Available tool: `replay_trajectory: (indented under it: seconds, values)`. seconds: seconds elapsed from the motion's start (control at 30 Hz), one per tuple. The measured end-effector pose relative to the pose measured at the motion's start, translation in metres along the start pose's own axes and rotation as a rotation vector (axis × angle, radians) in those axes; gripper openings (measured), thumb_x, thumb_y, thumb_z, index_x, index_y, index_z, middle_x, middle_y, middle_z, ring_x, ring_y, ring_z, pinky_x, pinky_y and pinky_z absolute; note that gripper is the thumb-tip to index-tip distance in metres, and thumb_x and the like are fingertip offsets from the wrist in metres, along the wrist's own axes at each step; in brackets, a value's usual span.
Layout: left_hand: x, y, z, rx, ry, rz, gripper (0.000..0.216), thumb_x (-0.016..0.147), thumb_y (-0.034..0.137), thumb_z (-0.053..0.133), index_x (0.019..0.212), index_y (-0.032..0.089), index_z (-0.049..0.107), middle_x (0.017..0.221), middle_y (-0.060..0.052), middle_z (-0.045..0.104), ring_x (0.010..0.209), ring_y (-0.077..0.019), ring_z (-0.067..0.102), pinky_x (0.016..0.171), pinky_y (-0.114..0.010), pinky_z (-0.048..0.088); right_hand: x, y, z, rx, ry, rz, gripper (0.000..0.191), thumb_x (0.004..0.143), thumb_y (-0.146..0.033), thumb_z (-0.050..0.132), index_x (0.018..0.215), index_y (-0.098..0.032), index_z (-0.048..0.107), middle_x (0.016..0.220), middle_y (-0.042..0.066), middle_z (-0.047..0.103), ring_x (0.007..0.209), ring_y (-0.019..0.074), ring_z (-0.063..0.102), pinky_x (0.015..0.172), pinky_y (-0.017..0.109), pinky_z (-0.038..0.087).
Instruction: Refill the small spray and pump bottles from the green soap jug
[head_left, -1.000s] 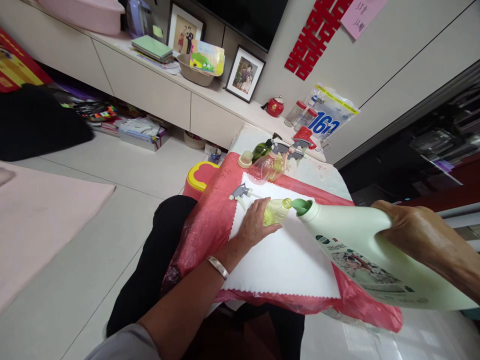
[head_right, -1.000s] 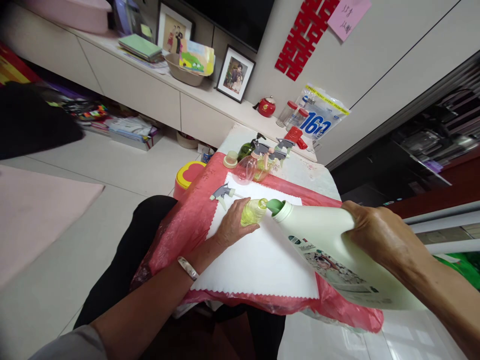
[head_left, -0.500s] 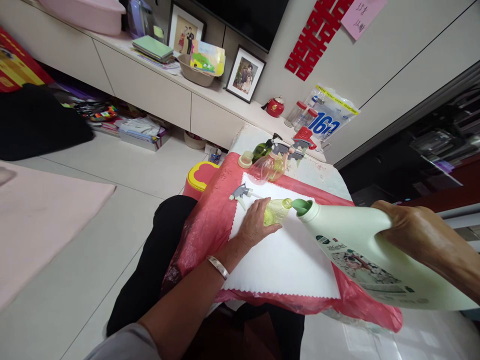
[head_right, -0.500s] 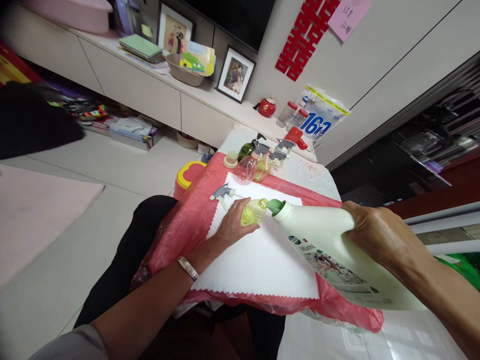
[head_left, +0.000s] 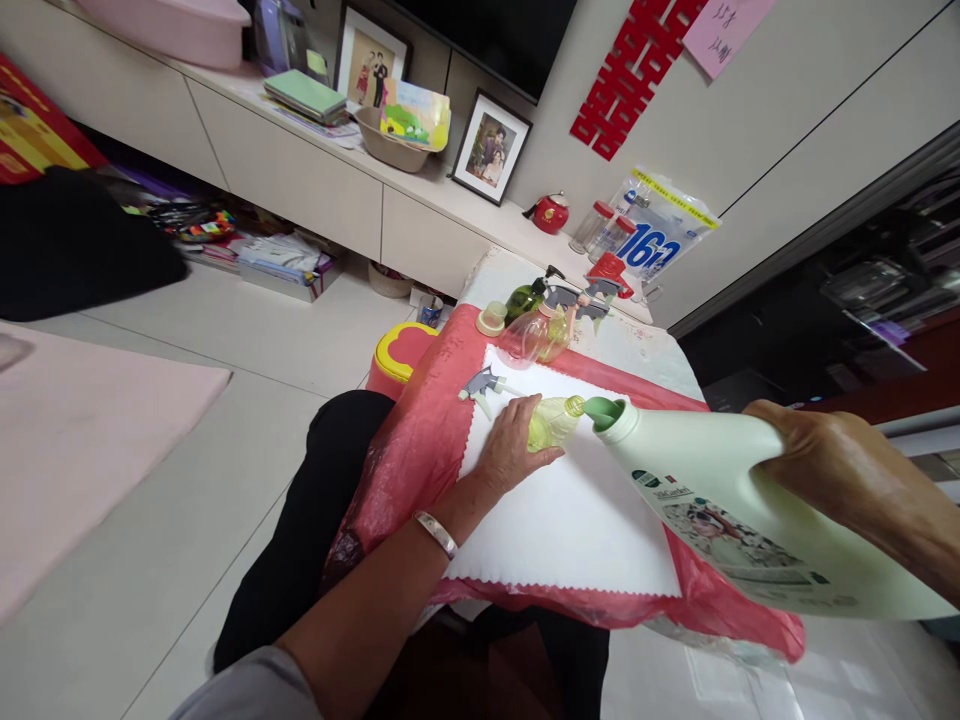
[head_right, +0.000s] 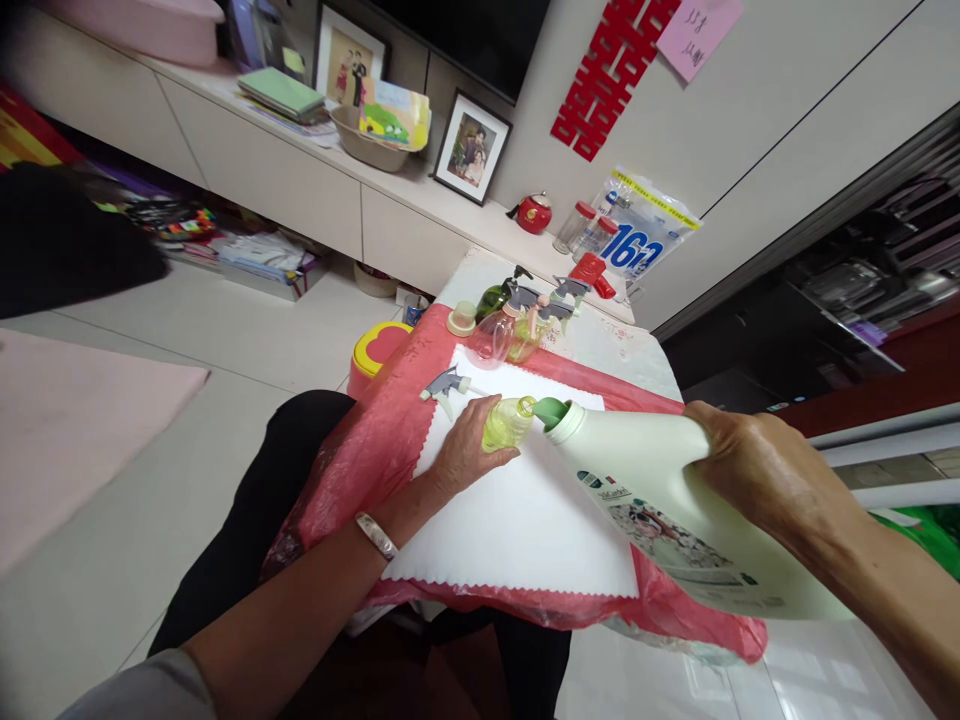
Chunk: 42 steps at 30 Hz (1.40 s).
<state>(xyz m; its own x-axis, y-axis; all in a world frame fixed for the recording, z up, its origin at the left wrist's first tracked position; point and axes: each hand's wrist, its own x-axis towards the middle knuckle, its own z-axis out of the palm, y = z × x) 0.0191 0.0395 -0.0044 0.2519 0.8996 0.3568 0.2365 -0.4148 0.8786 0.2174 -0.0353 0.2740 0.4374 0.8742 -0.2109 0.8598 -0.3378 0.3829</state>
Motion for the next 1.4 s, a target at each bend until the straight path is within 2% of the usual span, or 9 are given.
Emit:
replay_trajectory:
  seconds: [0.2,0.73,0.93,1.23,1.4]
  values:
    - [0.0006,0.0003,0.0005,0.001,0.0,-0.007,0.084,0.07,0.035,0.084,0.14,0.019,0.04,0.133,-0.015,0.056,0.129,-0.0336,0.053,0.109,-0.053,0.046,0.0022,0.0036,0.0022,-0.015,-0.002,-0.011,0.023,0.075,-0.02,0.052,0.093,-0.031,0.062,0.072,-0.004,0.065,0.064,0.0152,0.064,0.054,0.022,0.039]
    - [0.0002,-0.0014,0.0006,0.002,0.003,0.017,0.084,0.071,0.036,0.083,0.14,0.022,0.039,0.131,-0.014,0.056,0.128,-0.034,0.054,0.108,-0.054,0.047,0.0009,0.0011,-0.0003,-0.01,-0.013,0.022,0.023,0.073,-0.02,0.051,0.091,-0.032,0.06,0.072,-0.004,0.064,0.065,0.0167,0.064,0.053,0.023,0.039]
    - [0.0002,-0.0001,0.0004,-0.001,0.011,0.008,0.083,0.07,0.034,0.084,0.139,0.019,0.041,0.131,-0.016,0.057,0.128,-0.0345,0.054,0.108,-0.054,0.047,0.0026,0.0033,0.0017,-0.031,0.006,-0.006,0.019,0.077,-0.024,0.05,0.091,-0.032,0.059,0.073,-0.005,0.064,0.065,0.0162,0.063,0.055,0.024,0.04]
    - [0.0004,-0.0016,0.001,-0.017,0.003,0.002,0.083,0.071,0.036,0.083,0.141,0.023,0.04,0.133,-0.013,0.055,0.129,-0.0339,0.053,0.11,-0.053,0.046,0.0054,0.0058,0.0033,-0.004,0.019,-0.01,0.022,0.072,-0.021,0.052,0.089,-0.03,0.06,0.072,-0.004,0.064,0.064,0.0169,0.063,0.054,0.024,0.039]
    - [0.0004,-0.0009,0.0004,-0.016,-0.008,0.0,0.083,0.071,0.036,0.083,0.141,0.022,0.039,0.133,-0.014,0.055,0.13,-0.0338,0.053,0.11,-0.053,0.046,0.0027,0.0025,0.0008,0.0,-0.011,0.015,0.022,0.074,-0.022,0.052,0.091,-0.033,0.06,0.073,-0.005,0.064,0.065,0.0166,0.064,0.054,0.023,0.04]
